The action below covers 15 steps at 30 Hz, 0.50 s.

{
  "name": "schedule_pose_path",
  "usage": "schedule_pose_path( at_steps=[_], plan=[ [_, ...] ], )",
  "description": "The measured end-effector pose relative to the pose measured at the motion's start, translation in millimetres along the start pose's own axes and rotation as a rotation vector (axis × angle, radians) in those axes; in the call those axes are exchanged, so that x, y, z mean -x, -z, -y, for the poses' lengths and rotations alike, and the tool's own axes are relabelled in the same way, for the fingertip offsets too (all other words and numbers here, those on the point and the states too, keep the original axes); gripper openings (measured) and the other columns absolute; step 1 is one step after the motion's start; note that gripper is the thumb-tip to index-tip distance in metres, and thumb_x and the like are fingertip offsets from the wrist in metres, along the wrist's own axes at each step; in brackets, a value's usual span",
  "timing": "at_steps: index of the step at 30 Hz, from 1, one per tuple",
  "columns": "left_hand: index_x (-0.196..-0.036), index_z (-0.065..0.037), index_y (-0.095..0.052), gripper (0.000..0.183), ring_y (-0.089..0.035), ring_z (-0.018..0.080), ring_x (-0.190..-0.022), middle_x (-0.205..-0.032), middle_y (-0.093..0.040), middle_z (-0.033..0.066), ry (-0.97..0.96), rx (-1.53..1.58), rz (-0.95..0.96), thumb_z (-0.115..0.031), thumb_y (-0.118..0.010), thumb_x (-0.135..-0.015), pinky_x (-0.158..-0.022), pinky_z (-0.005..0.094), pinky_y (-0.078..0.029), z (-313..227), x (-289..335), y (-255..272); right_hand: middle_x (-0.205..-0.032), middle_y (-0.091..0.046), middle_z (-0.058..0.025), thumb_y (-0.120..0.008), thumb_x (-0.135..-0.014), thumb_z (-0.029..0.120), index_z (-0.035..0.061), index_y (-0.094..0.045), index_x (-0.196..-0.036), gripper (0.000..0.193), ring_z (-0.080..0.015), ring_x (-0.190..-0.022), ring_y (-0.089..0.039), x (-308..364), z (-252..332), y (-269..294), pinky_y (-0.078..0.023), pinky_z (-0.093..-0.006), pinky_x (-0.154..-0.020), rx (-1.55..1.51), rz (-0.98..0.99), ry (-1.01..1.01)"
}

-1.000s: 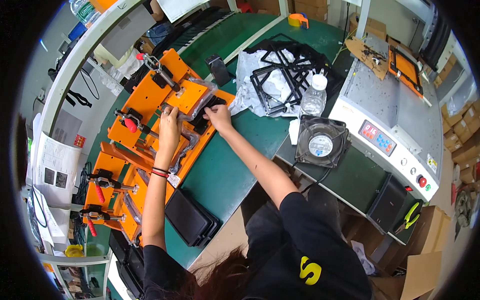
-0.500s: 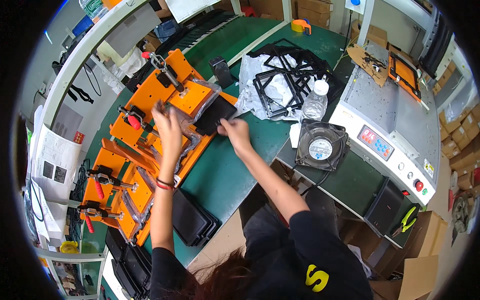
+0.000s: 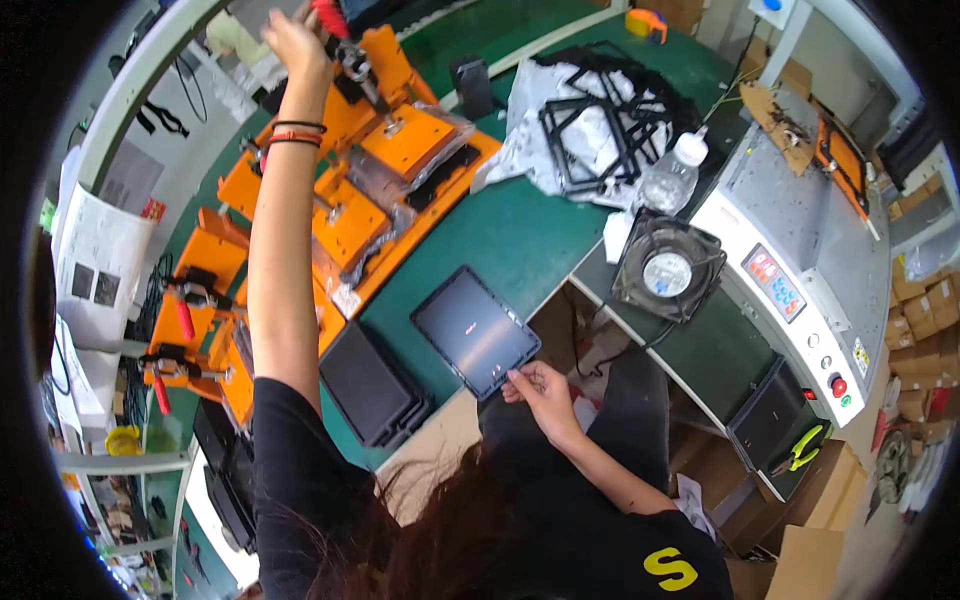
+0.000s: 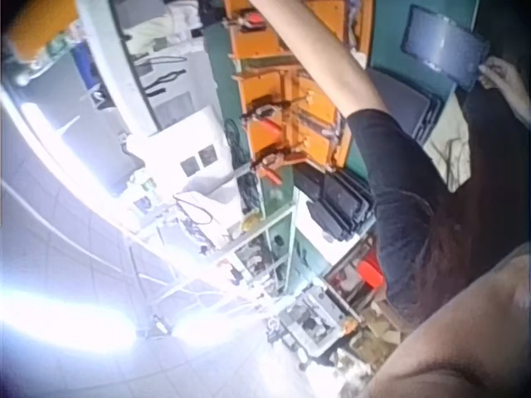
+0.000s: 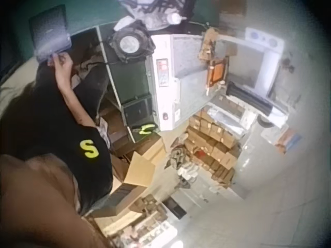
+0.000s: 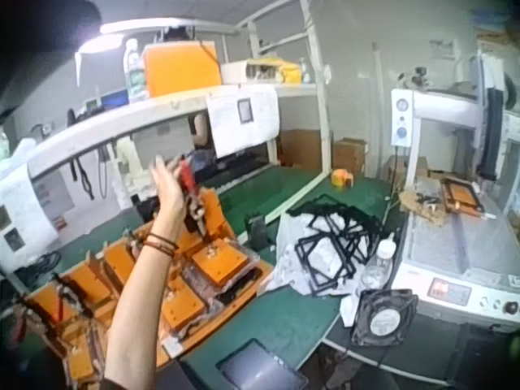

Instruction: The person assembles black rectangular electronic devices by placing them into orange clamping jigs and operating a lever. They then retrieve black frames from a cardboard box, place them on a machine, and press a button to process them. Finally, the person attaches the processed frames to the devices and stacks the completed units on the table.

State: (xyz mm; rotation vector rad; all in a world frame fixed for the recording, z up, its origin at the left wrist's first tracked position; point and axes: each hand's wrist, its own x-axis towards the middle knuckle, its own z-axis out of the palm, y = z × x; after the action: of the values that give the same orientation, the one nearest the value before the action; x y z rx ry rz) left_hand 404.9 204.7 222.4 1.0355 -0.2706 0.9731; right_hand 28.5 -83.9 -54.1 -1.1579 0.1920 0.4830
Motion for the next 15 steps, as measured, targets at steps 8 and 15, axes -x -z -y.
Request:
schedule_pose_path(
  at_steps=[8, 15],
  plan=[
    [-0.111, 0.005, -0.053, 0.062, -0.064, 0.0265, -0.083, -0.088, -0.067, 0.0143, -0.02, -0.835, 0.934, -0.048, -0.023, -0.099, -0.072, 0.0393, -0.048, -24.8, 65.6, -20.5, -0.081, -0.064, -0.0103, -0.058, -0.093, 0.013, -0.0021, -0.056, -0.092, 0.016, -0.0132, -0.07, -0.062, -5.6, -12.4, -10.7, -0.053, -0.0259, -0.066, -0.026, 0.088, -0.009],
    [-0.089, -0.013, -0.068, 0.032, -0.065, 0.0282, -0.064, -0.068, -0.065, 0.0126, -0.721, -1.657, 1.01, -0.032, -0.043, -0.097, -0.054, 0.0381, -0.051, 14.7, 86.2, 10.1, -0.081, -0.064, -0.0102, -0.059, -0.092, 0.012, -0.0033, -0.055, -0.09, 0.015, -0.0128, -0.069, -0.062, -19.8, -9.5, -14.6, -0.052, -0.0249, -0.064, 0.041, 0.179, 0.018]
  ],
)
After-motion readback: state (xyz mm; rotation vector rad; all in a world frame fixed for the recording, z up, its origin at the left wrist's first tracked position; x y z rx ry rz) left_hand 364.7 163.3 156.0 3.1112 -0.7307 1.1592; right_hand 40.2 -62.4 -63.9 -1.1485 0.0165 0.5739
